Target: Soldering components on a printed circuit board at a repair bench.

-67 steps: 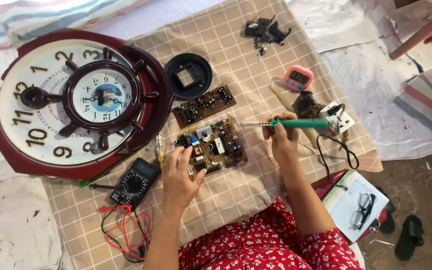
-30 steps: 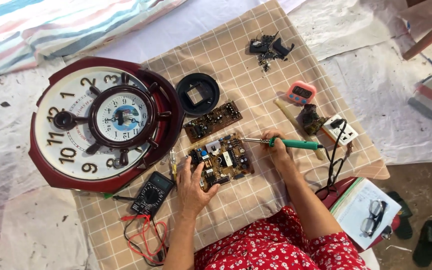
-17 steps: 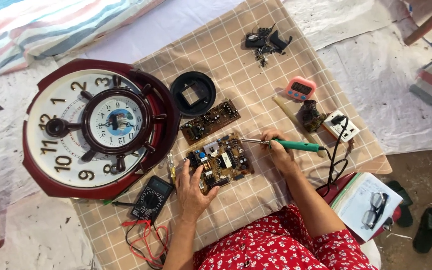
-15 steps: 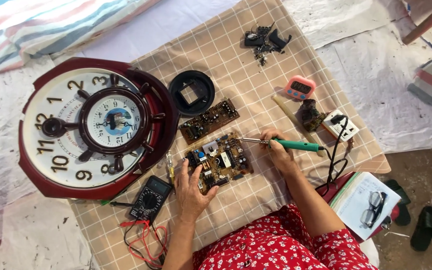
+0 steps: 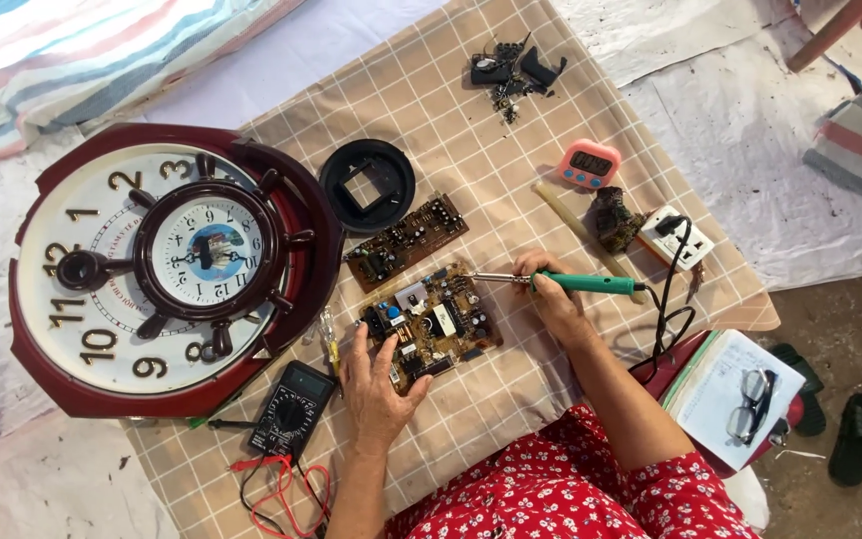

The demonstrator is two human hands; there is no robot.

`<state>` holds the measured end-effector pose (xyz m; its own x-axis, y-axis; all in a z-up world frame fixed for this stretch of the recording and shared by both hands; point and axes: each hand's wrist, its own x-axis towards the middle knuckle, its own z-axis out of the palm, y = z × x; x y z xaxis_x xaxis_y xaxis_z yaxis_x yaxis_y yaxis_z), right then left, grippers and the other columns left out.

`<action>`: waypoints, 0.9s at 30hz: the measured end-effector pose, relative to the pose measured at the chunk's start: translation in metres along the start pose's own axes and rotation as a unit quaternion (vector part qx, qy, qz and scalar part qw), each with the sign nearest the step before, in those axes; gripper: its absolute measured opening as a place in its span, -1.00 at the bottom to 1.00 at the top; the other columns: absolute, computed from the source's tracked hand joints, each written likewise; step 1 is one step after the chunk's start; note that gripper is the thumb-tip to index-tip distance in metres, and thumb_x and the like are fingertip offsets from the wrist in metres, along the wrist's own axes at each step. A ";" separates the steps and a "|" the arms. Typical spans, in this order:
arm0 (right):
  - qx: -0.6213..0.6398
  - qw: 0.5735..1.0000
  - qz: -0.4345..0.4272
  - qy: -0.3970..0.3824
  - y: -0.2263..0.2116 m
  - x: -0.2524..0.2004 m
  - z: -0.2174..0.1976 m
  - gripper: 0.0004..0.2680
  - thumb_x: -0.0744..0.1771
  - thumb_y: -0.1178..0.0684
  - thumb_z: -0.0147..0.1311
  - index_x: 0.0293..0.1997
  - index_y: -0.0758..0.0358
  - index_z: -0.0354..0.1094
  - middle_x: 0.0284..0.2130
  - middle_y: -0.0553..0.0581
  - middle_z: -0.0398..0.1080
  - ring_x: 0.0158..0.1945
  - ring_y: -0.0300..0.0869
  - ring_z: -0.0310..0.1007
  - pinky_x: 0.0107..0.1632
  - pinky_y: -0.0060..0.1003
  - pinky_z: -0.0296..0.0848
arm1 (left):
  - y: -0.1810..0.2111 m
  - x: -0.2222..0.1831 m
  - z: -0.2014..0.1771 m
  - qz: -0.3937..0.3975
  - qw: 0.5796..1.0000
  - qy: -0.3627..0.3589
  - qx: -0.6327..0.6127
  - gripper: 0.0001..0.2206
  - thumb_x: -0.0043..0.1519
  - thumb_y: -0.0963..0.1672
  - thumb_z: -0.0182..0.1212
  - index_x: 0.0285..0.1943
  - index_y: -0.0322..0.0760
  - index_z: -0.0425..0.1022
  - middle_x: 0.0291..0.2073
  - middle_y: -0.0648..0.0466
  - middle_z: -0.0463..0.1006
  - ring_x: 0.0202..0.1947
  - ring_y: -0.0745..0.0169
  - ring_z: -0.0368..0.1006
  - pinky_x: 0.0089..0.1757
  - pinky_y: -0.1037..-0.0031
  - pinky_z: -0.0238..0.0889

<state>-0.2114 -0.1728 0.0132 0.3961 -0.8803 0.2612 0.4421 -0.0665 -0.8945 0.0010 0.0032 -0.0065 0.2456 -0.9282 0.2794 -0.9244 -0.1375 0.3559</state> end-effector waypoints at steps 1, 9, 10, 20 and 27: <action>0.000 1.000 0.001 0.002 0.000 -0.001 0.001 -0.85 0.27 -0.01 -0.15 -0.36 0.26 0.18 -0.37 0.12 0.20 -0.43 -0.28 0.19 -0.39 -0.48 0.26 | -0.001 -0.001 0.000 0.000 1.000 -0.007 0.003 -0.37 -0.04 0.23 -0.10 0.13 -0.06 0.19 0.21 -0.13 -0.01 0.13 0.03 0.11 0.05 0.13 -0.05; 0.007 1.000 0.001 0.026 0.001 -0.002 0.002 -0.84 0.28 -0.03 -0.14 -0.36 0.27 0.17 -0.38 0.13 0.19 -0.45 -0.26 0.21 -0.42 -0.48 0.26 | 0.035 0.009 -0.026 0.105 0.989 0.100 0.004 -0.51 0.07 0.15 -0.16 -0.04 -0.22 0.27 0.04 -0.20 0.19 0.07 -0.05 0.13 0.10 0.14 -0.11; 0.007 1.000 -0.008 0.027 0.003 -0.004 0.000 -0.84 0.28 -0.01 -0.15 -0.36 0.28 0.17 -0.39 0.14 0.19 -0.45 -0.25 0.21 -0.41 -0.47 0.27 | 0.049 0.010 -0.033 0.121 0.981 0.073 -0.130 -0.58 0.02 0.02 0.03 -0.06 -0.34 0.25 -0.08 -0.12 0.22 -0.05 0.05 0.17 0.03 0.30 0.03; 0.043 0.997 -0.045 0.049 0.021 -0.006 -0.007 -0.83 0.27 0.04 -0.19 -0.40 0.40 0.11 -0.43 0.30 0.16 -0.50 -0.18 0.22 -0.45 -0.42 0.27 | 0.066 0.032 0.004 0.212 0.968 0.105 -0.083 -0.65 0.03 0.05 0.05 -0.08 -0.08 0.31 -0.09 -0.04 0.25 0.00 0.07 0.17 -0.03 0.32 0.05; 0.040 0.997 -0.021 0.068 0.024 -0.007 -0.005 -0.82 0.25 0.02 -0.15 -0.40 0.39 0.12 -0.45 0.27 0.16 -0.48 -0.19 0.20 -0.43 -0.44 0.26 | 0.004 0.037 -0.018 0.068 0.994 0.068 -0.061 -0.27 -0.11 0.24 0.05 0.14 -0.19 0.20 0.16 -0.19 0.07 0.16 -0.09 -0.03 0.09 0.19 -0.19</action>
<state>-0.2080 -0.1706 -0.0120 0.2645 -0.9337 0.2413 0.5204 -0.0725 -0.8509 0.0113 -0.0251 0.0216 0.1658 -0.8791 0.4470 -0.9116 0.0363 0.4095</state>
